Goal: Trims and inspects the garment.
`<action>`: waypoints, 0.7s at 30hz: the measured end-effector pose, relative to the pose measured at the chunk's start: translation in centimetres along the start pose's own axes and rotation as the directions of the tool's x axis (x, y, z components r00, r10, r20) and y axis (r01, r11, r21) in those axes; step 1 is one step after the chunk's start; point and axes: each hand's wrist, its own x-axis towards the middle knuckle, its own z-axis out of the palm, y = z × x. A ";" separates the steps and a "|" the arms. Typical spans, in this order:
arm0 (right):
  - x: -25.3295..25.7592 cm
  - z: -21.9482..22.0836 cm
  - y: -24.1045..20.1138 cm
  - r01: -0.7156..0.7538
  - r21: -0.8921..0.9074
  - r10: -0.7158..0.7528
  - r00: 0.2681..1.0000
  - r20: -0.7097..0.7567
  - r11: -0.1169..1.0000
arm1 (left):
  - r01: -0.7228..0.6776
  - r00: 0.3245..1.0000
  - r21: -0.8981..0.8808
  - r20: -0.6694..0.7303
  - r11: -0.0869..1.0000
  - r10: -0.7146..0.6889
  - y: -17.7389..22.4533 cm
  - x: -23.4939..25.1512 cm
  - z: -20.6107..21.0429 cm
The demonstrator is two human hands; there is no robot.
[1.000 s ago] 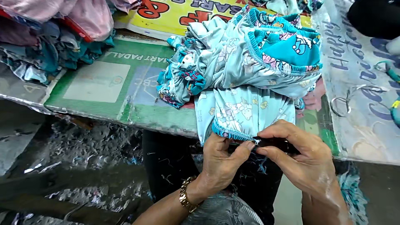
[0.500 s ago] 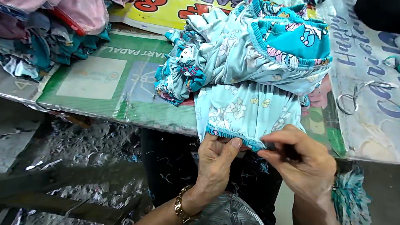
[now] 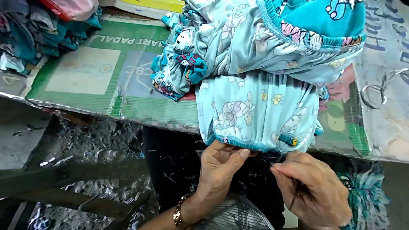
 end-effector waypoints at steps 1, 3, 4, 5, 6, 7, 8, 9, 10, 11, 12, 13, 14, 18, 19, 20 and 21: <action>-0.2 -0.4 0.0 -0.004 -0.026 0.004 1.000 0.012 1.000 | 0.018 0.998 0.127 0.058 0.992 -0.026 0.4 -0.4 -0.7; -0.7 -1.3 0.2 -0.022 -0.071 0.024 1.000 0.020 0.997 | -0.107 0.983 0.472 0.182 0.875 0.023 1.1 -1.2 -1.9; -0.8 -1.7 0.5 -0.036 -0.095 0.037 0.999 0.005 0.995 | -0.271 0.954 0.622 0.274 0.735 0.120 1.3 -1.4 -2.4; -0.8 -2.0 0.9 -0.048 -0.116 0.046 0.999 -0.020 0.992 | -0.430 0.901 0.708 0.376 0.560 0.216 1.7 -1.4 -2.9; -0.8 -2.2 1.2 -0.058 -0.139 0.052 0.998 -0.046 0.989 | -0.549 0.835 0.747 0.468 0.374 0.290 2.2 -1.1 -3.0; -0.7 -2.4 1.5 -0.066 -0.158 0.056 0.996 -0.068 0.985 | -0.616 0.773 0.762 0.534 0.200 0.343 2.6 -0.6 -2.8; -0.5 -2.4 1.6 -0.073 -0.177 0.060 0.995 -0.080 0.981 | -0.639 0.721 0.768 0.578 0.044 0.382 2.9 0.2 -2.5; -0.1 -2.3 1.7 -0.081 -0.204 0.066 0.995 -0.081 0.976 | -0.632 0.683 0.771 0.604 -0.081 0.410 2.9 1.0 -2.0; 0.2 -2.1 1.7 -0.090 -0.244 0.074 0.995 -0.074 0.966 | -0.623 0.654 0.766 0.620 -0.157 0.433 2.9 1.8 -1.5; 0.6 -1.8 1.8 -0.094 -0.299 0.080 0.995 -0.058 0.950 | -0.623 0.630 0.758 0.632 -0.193 0.451 2.9 2.0 -1.1; 1.0 -1.6 2.1 -0.085 -0.358 0.081 0.996 -0.025 0.930 | -0.647 0.609 0.740 0.646 -0.185 0.460 3.0 1.7 -0.6; 1.4 -1.4 2.4 -0.060 -0.405 0.075 0.997 0.024 0.912 | -0.697 0.595 0.705 0.670 -0.130 0.445 3.1 1.1 0.0; 1.6 -1.5 2.8 -0.041 -0.431 0.075 0.995 0.062 0.902 | -0.737 0.617 0.676 0.687 -0.024 0.384 3.0 0.4 0.9; 1.7 -3.0 2.9 -0.051 -0.327 0.057 0.998 0.007 0.943 | -0.334 0.878 0.613 0.479 0.716 -0.001 0.8 -0.2 2.8; 1.4 -3.5 2.7 -0.038 -0.320 0.033 0.999 -0.019 0.947 | -0.124 0.914 0.494 0.395 0.861 -0.095 0.6 0.1 3.2; 1.1 -4.0 2.5 -0.017 -0.332 0.006 0.999 -0.034 0.943 | 0.056 0.934 0.350 0.314 0.935 -0.173 0.5 0.4 3.8; 0.8 -4.4 2.3 0.011 -0.351 -0.028 0.999 -0.046 0.936 | 0.180 0.940 0.203 0.254 0.963 -0.229 0.4 0.7 4.4</action>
